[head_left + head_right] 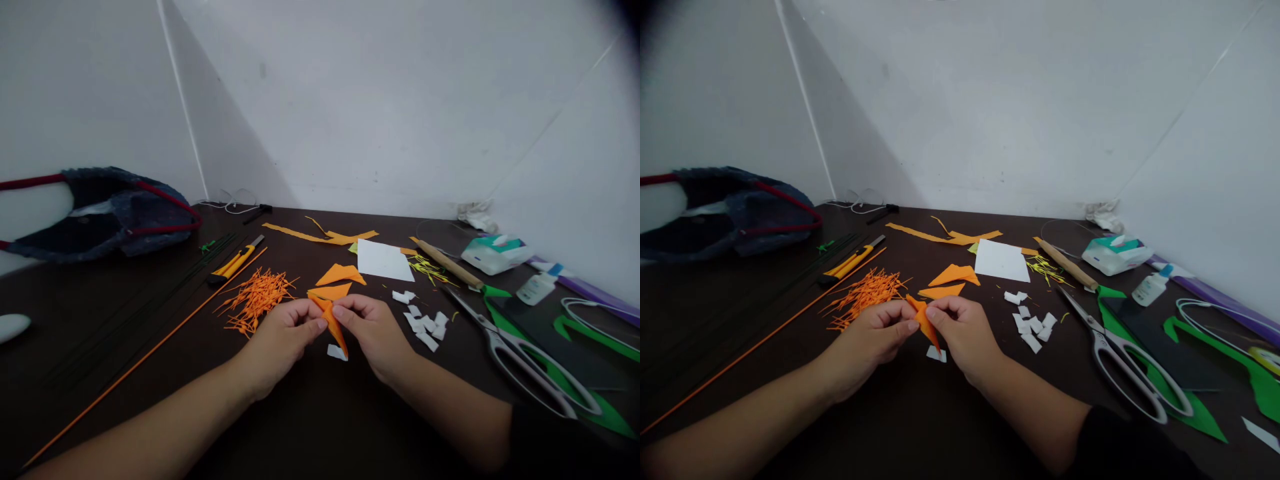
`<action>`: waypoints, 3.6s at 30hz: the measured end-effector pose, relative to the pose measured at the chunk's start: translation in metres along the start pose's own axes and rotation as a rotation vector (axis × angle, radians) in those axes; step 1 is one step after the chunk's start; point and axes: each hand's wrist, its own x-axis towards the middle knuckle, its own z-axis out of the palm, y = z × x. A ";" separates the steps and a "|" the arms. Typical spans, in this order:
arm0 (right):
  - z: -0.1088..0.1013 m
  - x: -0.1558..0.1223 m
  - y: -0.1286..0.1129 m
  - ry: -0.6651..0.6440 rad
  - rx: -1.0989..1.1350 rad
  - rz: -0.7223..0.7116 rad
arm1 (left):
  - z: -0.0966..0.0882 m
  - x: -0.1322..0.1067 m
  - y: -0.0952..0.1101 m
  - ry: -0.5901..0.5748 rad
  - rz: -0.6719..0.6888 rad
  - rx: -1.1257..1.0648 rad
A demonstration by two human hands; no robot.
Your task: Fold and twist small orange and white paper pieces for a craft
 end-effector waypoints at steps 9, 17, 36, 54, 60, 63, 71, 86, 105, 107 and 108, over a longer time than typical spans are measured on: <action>-0.002 -0.002 -0.005 -0.007 -0.139 -0.073 | 0.002 0.001 0.003 -0.020 0.019 -0.032; -0.002 -0.003 -0.005 -0.009 -0.136 -0.066 | 0.002 0.000 0.002 0.010 -0.013 0.025; -0.001 -0.001 -0.001 -0.052 0.167 0.086 | 0.001 0.002 0.001 0.049 0.052 0.191; -0.001 -0.001 0.007 -0.120 0.316 0.162 | 0.001 0.003 0.002 0.049 0.093 0.176; -0.004 -0.003 0.001 -0.215 0.302 0.049 | -0.001 0.002 0.005 0.098 0.074 0.167; -0.005 -0.004 -0.004 -0.283 0.293 0.029 | -0.001 0.002 0.005 0.118 0.068 0.142; -0.011 0.006 0.004 -0.080 0.104 -0.013 | -0.005 0.005 0.000 0.102 0.033 -0.032; -0.100 0.056 0.029 0.366 0.085 -0.051 | 0.025 0.083 0.010 0.089 -0.077 0.185; -0.031 -0.003 -0.009 -0.100 0.123 -0.045 | 0.031 0.013 0.010 0.057 0.209 0.260; -0.032 -0.003 -0.009 -0.135 0.132 -0.036 | 0.031 0.015 0.006 0.065 0.200 0.256; -0.033 -0.002 -0.008 -0.160 0.132 -0.029 | 0.031 0.015 0.005 0.056 0.190 0.240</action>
